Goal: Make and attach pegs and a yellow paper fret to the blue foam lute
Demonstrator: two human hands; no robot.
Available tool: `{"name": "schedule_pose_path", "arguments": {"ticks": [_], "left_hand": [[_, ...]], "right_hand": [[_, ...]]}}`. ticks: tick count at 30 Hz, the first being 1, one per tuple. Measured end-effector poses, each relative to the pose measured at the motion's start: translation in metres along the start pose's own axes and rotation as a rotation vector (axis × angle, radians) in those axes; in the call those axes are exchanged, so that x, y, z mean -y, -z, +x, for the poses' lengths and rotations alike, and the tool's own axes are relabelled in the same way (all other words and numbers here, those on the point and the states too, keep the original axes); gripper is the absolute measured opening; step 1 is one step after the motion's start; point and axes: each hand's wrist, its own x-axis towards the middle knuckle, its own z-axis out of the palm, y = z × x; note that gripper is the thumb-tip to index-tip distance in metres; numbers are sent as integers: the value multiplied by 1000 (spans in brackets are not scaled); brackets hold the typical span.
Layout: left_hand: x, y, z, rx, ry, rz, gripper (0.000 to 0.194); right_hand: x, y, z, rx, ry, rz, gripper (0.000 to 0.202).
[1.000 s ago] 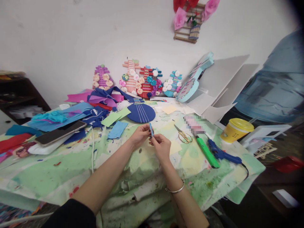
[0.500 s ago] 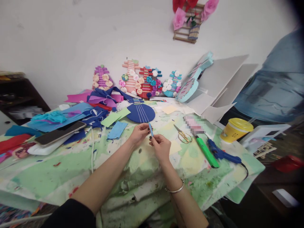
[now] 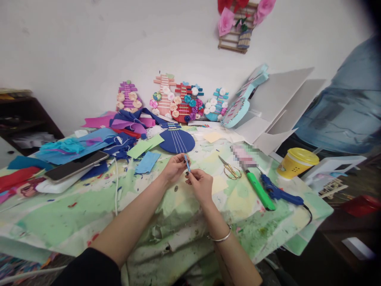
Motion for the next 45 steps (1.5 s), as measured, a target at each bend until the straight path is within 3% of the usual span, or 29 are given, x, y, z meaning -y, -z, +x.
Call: {"name": "schedule_pose_path", "arguments": {"ticks": [5,12,27,36,45], "left_hand": [[1,0,2,-90,-45,-9,18],[1,2,2,-121,-44,-5,19],[2,-1,0,-64,-36,50,21],[3,-1,-2,73,18,184,25],[3,1,2,-50,-35,75,20]], "right_hand": [[0,-1,0,-27,-22,15,15],[1,0,0,-12,-19,3,16],[-4,1,0,-57,15,-45,18],[-3,0,0,-80,57,-75,17],[-3,1,1,-111,47,-159,23]]}}
